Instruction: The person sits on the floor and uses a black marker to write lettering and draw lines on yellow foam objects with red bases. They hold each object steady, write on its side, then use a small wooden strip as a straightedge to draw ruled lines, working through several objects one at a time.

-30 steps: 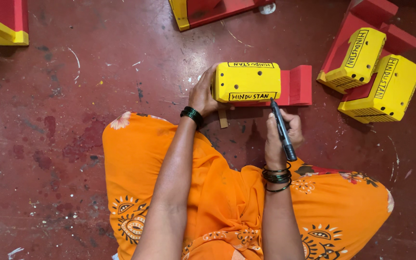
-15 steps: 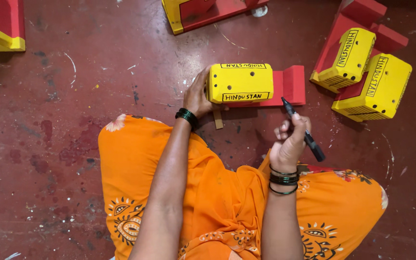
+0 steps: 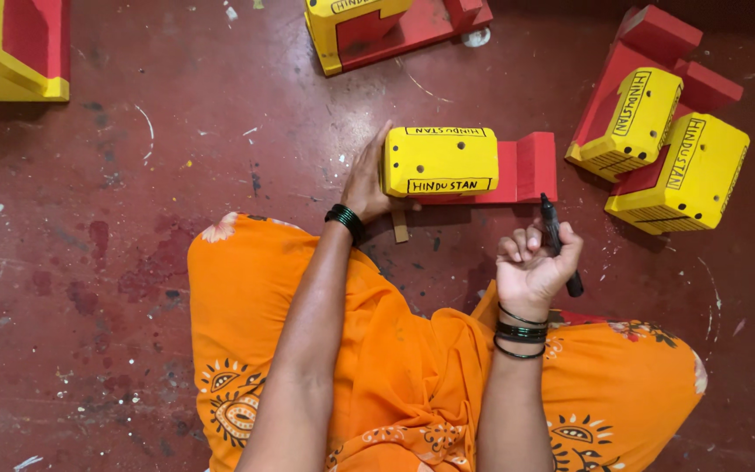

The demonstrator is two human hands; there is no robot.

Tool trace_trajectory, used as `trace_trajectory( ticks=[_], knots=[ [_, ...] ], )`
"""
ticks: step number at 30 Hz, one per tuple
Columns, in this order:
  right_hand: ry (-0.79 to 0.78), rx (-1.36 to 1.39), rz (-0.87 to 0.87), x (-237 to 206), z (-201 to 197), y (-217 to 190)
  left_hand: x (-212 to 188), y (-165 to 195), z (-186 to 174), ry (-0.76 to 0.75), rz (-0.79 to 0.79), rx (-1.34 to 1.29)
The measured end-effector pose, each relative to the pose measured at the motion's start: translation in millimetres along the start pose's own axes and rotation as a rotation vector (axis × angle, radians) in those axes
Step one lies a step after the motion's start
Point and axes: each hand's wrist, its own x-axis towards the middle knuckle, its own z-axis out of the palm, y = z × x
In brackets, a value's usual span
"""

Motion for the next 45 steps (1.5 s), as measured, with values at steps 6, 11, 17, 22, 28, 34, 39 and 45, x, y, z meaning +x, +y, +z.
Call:
trace_trajectory(
  ticks=[6, 11, 17, 22, 28, 34, 39, 45],
  knots=[
    [0.017, 0.007, -0.006, 0, -2, -1, 4, 1, 1, -0.039, -0.007, -0.035],
    [0.034, 0.009, -0.009, 0, -2, 0, 2, -4, 4, -0.05, -0.069, 0.021],
    [0.045, 0.019, -0.016, 1, -2, -6, 5, -8, 11, 0.071, 0.064, 0.152],
    [0.007, 0.039, -0.033, -1, 0, -14, 0, 12, 8, 0.064, 0.069, 0.0],
    [0.021, -0.047, -0.179, -12, 6, -27, -13, 78, -5, 0.208, 0.149, 0.047],
    [-0.035, -0.103, -0.333, -24, 15, -47, -40, 163, -16, 0.344, 0.151, 0.166],
    [0.007, -0.113, -0.4, -35, 26, -41, -60, 224, -12, 0.472, 0.077, 0.268],
    [0.111, -0.137, -0.409, -50, 43, -24, -44, 264, 18, 0.576, -0.111, 0.406]
  ],
)
